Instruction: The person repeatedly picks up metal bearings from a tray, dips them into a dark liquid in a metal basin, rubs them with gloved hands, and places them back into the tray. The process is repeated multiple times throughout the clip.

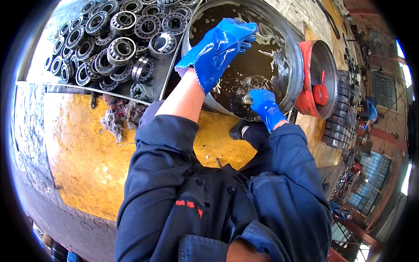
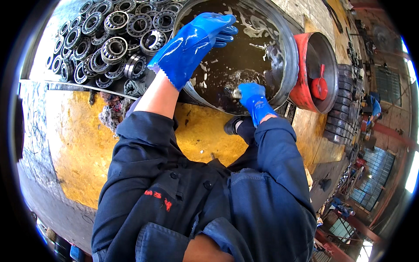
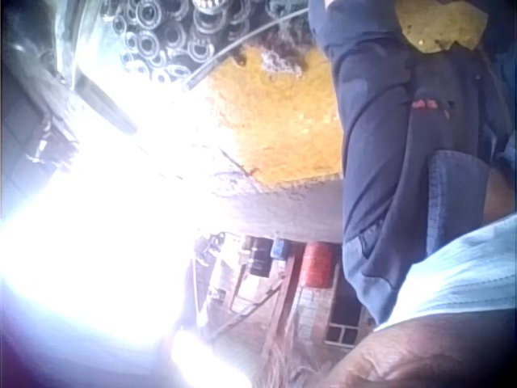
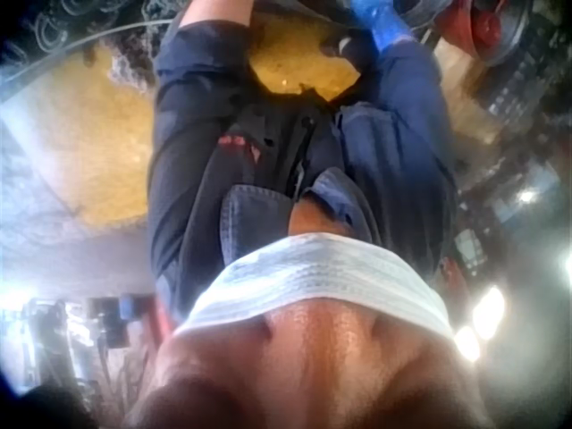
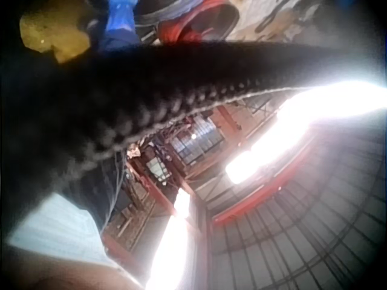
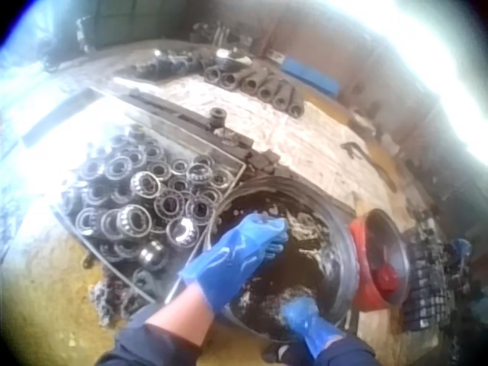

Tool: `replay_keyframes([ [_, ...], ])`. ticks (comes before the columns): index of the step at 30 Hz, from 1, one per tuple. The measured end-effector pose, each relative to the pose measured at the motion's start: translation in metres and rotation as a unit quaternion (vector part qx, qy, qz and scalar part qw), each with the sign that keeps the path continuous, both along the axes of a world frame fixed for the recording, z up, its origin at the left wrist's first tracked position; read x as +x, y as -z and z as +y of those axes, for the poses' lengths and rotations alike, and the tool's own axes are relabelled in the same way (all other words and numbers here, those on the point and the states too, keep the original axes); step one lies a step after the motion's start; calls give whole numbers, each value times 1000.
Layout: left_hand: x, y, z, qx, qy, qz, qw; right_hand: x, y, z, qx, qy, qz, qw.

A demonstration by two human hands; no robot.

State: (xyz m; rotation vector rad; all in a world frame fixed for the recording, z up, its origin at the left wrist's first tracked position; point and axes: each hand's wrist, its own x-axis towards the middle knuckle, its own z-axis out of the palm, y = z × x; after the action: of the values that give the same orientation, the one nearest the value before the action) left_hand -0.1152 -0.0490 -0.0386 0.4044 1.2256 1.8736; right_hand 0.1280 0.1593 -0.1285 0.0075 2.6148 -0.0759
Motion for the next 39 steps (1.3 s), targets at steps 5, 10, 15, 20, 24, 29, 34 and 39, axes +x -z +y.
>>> replay_keyframes([
  [5, 2, -4, -5, -20, -4, -16, 1000, 13, 4, 1, -83, 354, -42, 931],
  [10, 3, -12, -1, -34, -6, -31, 999, -7, -26, -28, 154, -125, -24, 980],
  [15, 3, -12, 0, -30, -12, -23, 999, -7, 1, -6, 2, 155, -68, 986],
  [20, 8, -12, -3, -30, -6, -19, 999, 19, 16, 11, -181, 448, -44, 874],
  [24, 10, -10, -2, -37, -10, -17, 999, -23, -9, -41, 100, 11, -65, 993],
  [29, 14, -18, 2, -27, 1, 5, 1000, -33, -13, -44, 155, -196, -50, 967],
  [34, 21, -9, 15, -11, -1, 25, 1000, -34, -49, -5, 0, 261, -39, 964],
  [39, 24, -14, 16, -46, 20, -5, 999, -31, -123, -10, -132, 493, -7, 860],
])
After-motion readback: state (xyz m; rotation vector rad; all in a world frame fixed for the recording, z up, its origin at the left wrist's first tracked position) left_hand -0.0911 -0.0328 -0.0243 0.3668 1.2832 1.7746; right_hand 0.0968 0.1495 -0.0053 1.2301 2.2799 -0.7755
